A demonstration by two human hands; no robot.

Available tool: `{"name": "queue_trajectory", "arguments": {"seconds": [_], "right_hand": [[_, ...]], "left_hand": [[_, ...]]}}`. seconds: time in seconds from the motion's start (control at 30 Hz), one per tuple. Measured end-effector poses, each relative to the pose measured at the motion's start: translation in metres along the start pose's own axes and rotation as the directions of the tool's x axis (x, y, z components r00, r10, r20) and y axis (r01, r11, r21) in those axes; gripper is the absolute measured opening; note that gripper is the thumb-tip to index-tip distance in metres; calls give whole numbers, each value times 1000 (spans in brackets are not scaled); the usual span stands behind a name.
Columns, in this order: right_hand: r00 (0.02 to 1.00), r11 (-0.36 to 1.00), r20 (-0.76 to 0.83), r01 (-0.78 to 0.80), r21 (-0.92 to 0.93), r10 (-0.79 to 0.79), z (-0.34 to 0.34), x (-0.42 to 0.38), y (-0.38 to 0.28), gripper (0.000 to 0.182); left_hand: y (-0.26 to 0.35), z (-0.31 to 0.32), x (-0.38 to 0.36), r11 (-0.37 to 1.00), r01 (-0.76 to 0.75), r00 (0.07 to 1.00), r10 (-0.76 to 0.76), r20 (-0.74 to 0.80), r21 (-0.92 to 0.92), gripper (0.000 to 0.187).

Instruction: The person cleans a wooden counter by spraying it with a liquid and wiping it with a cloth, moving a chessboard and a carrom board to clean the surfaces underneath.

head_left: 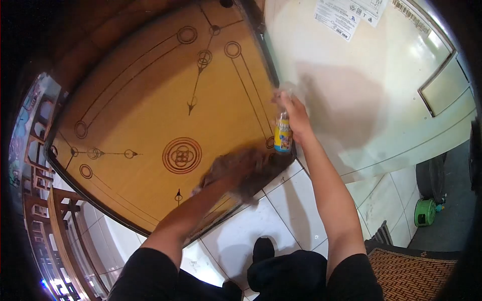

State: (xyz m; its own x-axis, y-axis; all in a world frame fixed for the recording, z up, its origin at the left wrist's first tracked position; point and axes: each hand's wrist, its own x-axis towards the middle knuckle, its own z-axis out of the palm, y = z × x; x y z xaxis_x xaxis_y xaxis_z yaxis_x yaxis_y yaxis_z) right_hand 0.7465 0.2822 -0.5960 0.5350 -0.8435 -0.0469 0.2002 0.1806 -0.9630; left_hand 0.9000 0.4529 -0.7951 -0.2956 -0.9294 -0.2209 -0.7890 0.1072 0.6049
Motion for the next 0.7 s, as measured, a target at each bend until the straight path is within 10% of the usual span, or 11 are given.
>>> {"name": "queue_trajectory", "arguments": {"seconds": [0.03,0.1,0.3,0.37,0.43,0.63,0.7], "right_hand": [[997,999,62,-45,-27,47,-8,-3,6,49],[995,996,42,-86,-35,88,-16,-6,18,51],[995,998,-85,-59,10,59,-39,-25,42,47],[991,999,-135,-28,-41,22,-51,-35,50,41],[985,996,-153,-90,-25,85,-65,-45,55,41],[981,999,-188,-33,29,38,-68,-69,55,40],[982,998,-174,-64,23,67,-67,-71,50,40]], "left_hand": [[-44,51,-21,900,-170,985,137,-108,-402,66],[8,-5,-79,847,-126,900,-121,418,517,72],[-4,-108,-94,932,218,976,-202,-83,291,65],[5,-148,-44,674,253,902,96,-422,694,65],[25,-183,8,722,375,770,107,-629,582,69],[90,-167,122,661,484,740,41,-671,573,80],[70,-116,149,616,396,887,-65,-457,681,81]]}}
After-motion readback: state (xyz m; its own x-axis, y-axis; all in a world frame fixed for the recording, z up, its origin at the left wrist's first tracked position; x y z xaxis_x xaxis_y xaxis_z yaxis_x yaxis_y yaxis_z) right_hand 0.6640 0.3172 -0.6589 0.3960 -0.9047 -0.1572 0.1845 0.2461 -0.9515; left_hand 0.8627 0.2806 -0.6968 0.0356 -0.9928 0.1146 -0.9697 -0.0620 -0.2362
